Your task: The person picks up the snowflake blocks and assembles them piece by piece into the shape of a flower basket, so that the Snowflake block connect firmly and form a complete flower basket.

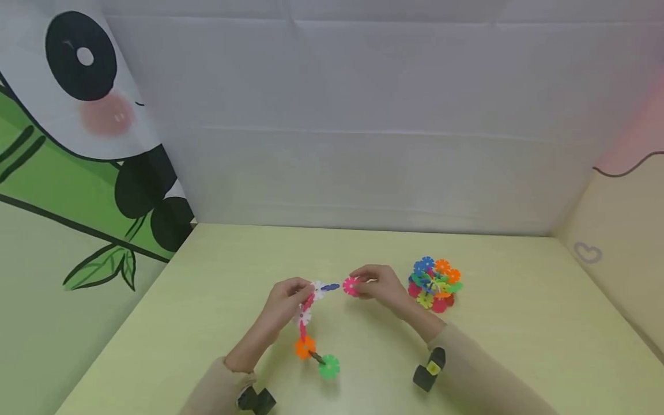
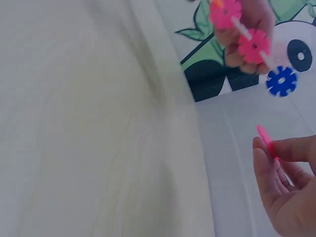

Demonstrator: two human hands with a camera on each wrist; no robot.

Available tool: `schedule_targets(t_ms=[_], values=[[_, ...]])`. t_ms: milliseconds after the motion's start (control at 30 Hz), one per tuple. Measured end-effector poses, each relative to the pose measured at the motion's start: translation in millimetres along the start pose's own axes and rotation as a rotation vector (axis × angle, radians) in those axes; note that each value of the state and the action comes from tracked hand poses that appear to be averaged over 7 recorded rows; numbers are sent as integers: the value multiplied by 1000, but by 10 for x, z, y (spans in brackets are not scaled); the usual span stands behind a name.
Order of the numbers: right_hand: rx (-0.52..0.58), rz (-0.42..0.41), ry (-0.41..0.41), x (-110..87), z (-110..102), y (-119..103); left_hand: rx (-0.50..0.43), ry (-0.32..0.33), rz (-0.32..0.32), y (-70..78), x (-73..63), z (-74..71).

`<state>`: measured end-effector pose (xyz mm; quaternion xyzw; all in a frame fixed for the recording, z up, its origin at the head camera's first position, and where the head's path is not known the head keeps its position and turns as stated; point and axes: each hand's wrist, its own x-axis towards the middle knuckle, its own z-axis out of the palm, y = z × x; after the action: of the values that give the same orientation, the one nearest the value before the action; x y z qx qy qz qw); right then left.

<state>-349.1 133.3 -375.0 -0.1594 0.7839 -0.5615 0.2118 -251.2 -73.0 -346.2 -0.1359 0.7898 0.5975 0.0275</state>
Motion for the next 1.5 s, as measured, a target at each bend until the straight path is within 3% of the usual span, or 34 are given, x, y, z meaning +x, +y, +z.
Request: schedule_targets(t_ms=[100, 200, 467, 633, 800, 1000, 1067, 1167, 1233, 1300, 1400, 1500], values=[[90, 8, 24, -207, -124, -116, -8, -13, 19, 22, -8, 51], [111, 22, 46, -332, -199, -181, -13, -25, 29, 48, -10, 119], [89, 36, 62, -452, -212, -117, 1, -65, 44, 76, -19, 332], [117, 34, 112, -503, -150, -93, 12, -60, 130, 51, -12, 393], [172, 31, 142, -525, -121, -117, 13, -43, 216, 22, 18, 404], [324, 58, 245, -465, -174, -158, -6, -42, 169, 35, 86, 345], [384, 69, 290, -459, -200, -154, 11, -72, 147, -1, 95, 305], [449, 58, 316, -469, -235, -117, -20, -166, 159, -88, 119, 245], [445, 51, 294, -484, -256, -68, -50, -220, 189, -140, 144, 216], [386, 34, 221, -503, -284, 0, -75, -251, 228, -161, 172, 193], [219, -11, 64, -534, -344, 84, -38, -238, 260, -147, 196, 177], [59, -108, -79, -546, -402, 113, 16, -236, 268, -108, 212, 185]])
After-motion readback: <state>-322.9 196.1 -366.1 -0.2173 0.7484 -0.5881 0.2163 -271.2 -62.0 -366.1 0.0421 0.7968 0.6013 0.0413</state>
